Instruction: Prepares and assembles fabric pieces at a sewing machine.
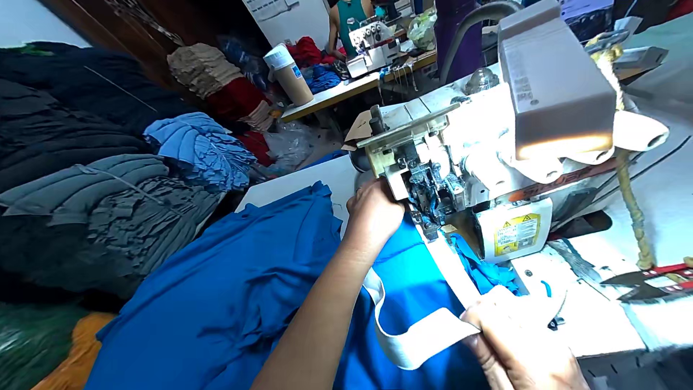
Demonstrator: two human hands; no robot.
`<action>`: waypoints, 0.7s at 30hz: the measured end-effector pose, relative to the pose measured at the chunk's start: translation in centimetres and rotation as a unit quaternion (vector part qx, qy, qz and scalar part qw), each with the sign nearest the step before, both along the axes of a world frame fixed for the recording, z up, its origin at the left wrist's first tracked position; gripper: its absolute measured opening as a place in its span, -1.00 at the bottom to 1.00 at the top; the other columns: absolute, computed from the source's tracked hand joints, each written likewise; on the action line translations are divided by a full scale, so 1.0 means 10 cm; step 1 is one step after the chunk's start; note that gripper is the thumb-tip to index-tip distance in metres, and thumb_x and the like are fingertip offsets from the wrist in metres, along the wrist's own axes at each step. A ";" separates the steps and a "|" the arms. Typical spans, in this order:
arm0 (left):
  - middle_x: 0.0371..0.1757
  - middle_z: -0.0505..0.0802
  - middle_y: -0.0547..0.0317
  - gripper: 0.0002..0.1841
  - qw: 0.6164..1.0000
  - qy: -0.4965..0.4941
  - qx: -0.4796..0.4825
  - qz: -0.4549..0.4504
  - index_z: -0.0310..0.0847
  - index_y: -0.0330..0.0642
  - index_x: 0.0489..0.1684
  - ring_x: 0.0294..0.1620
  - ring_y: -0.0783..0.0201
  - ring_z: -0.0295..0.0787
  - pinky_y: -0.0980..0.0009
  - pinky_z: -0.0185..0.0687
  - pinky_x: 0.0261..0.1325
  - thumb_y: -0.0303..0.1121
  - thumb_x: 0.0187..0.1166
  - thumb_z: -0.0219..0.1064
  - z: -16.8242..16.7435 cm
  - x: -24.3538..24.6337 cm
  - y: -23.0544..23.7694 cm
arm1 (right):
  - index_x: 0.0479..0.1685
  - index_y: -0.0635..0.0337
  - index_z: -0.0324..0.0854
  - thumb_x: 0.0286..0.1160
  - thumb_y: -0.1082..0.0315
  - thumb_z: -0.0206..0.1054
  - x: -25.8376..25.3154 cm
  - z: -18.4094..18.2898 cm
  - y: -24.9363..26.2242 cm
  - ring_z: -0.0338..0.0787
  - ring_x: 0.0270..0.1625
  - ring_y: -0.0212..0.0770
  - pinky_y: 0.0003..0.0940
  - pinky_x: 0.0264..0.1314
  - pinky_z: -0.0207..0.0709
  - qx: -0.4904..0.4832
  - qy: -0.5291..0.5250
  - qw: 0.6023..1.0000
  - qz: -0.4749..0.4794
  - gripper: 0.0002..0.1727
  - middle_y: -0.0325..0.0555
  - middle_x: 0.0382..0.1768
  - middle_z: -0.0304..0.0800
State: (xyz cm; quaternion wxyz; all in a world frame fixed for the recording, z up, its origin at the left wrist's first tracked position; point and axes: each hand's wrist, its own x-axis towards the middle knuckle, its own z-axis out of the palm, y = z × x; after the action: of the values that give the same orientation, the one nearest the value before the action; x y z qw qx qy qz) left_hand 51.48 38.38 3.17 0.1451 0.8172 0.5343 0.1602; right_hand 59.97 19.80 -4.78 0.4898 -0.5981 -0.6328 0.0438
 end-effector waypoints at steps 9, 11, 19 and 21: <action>0.22 0.77 -0.32 -0.69 0.998 -0.052 0.036 -0.017 0.66 -0.40 0.21 0.36 -0.27 0.63 -0.36 0.36 0.35 -0.42 0.59 0.39 -0.08 -0.07 -0.10 | -0.46 0.23 0.68 0.67 0.30 0.24 -0.14 0.13 0.00 0.64 -0.44 -0.20 -0.47 -0.43 0.48 0.030 0.009 0.999 0.009 -0.69 -0.03 -0.49 0.62; 0.24 0.75 -0.35 -0.68 0.998 -0.049 0.037 -0.022 0.65 -0.43 0.23 0.37 -0.30 0.62 -0.37 0.35 0.34 -0.43 0.60 0.37 -0.08 -0.07 -0.12 | -0.49 0.21 0.67 0.65 0.31 0.26 -0.22 0.23 0.03 0.58 -0.49 -0.21 -0.47 -0.49 0.40 0.049 -0.001 0.999 0.008 -0.70 -0.06 -0.54 0.56; 0.23 0.78 -0.22 -0.73 0.999 -0.023 0.035 -0.007 0.71 -0.36 0.11 0.39 -0.17 0.62 -0.27 0.29 0.44 -0.37 0.58 0.41 -0.10 -0.03 0.02 | -0.47 0.24 0.66 0.66 0.29 0.23 -0.12 0.01 -0.10 0.62 -0.45 -0.17 -0.44 -0.42 0.48 -0.017 0.000 1.000 0.010 -0.68 -0.03 -0.52 0.57; 0.24 0.78 -0.22 -0.72 0.999 -0.017 0.041 -0.013 0.71 -0.38 0.12 0.40 -0.17 0.62 -0.28 0.30 0.43 -0.37 0.58 0.41 -0.11 -0.04 0.03 | -0.43 0.27 0.70 0.69 0.27 0.24 -0.12 0.01 -0.10 0.72 -0.35 -0.12 -0.41 -0.28 0.54 -0.023 0.036 0.999 0.023 -0.67 0.03 -0.49 0.68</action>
State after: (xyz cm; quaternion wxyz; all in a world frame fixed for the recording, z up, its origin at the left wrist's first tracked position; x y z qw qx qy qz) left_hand 51.08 38.72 2.07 0.1227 0.8267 0.5139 0.1934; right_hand 58.80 18.82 -4.67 0.4974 -0.5926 -0.6271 0.0904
